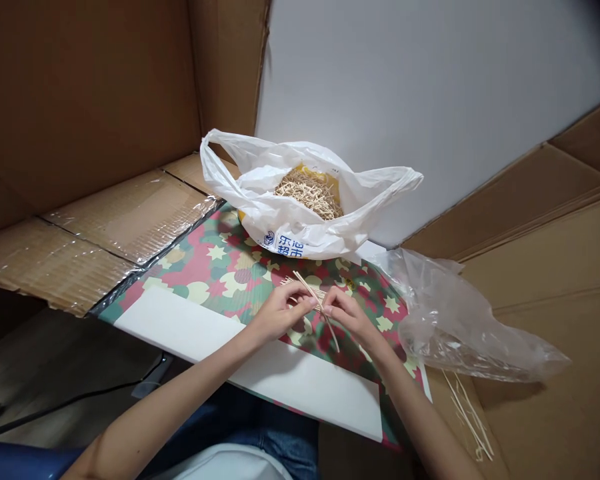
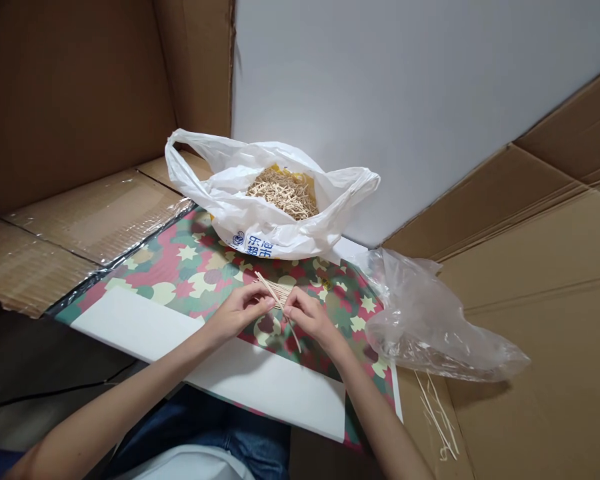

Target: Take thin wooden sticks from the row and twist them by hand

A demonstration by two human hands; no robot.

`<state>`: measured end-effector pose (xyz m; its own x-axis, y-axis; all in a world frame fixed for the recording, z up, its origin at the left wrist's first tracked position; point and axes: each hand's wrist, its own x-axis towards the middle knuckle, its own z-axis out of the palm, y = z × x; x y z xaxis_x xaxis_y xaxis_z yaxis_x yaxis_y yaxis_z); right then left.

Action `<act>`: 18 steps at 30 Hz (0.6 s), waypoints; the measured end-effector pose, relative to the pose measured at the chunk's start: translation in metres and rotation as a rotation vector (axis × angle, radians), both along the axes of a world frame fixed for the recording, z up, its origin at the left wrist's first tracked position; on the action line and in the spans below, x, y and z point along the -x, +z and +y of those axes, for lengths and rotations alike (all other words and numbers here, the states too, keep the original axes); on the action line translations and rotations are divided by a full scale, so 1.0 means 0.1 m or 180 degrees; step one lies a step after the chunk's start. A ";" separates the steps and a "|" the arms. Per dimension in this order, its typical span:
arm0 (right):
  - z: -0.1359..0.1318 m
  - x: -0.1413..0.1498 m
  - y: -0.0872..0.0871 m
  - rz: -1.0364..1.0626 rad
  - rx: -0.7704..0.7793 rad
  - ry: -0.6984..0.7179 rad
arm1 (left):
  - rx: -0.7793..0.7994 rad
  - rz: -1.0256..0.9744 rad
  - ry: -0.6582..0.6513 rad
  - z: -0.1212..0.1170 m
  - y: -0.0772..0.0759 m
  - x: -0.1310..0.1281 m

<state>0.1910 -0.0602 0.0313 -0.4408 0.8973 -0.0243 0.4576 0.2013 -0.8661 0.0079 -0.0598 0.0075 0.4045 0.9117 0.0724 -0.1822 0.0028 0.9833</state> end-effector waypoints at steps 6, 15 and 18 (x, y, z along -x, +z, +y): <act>-0.11 0.10 -0.12 0.0523 0.0312 -0.0192 | 0.0256 -0.0351 -0.0009 -0.06 -0.03 -0.09; -0.19 -0.01 -0.06 -0.0287 -0.0685 -0.0667 | 0.0111 0.0058 0.0557 -0.07 -0.07 0.10; -0.05 -0.18 0.12 -0.1002 -0.1438 -0.0595 | 0.0177 0.0163 0.0773 -0.11 -0.04 0.29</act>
<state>0.2094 -0.0649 0.0437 -0.3075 0.9110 0.2748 0.7425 0.4103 -0.5295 -0.0213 -0.0707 0.0034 0.1749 0.9846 0.0046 -0.1342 0.0193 0.9908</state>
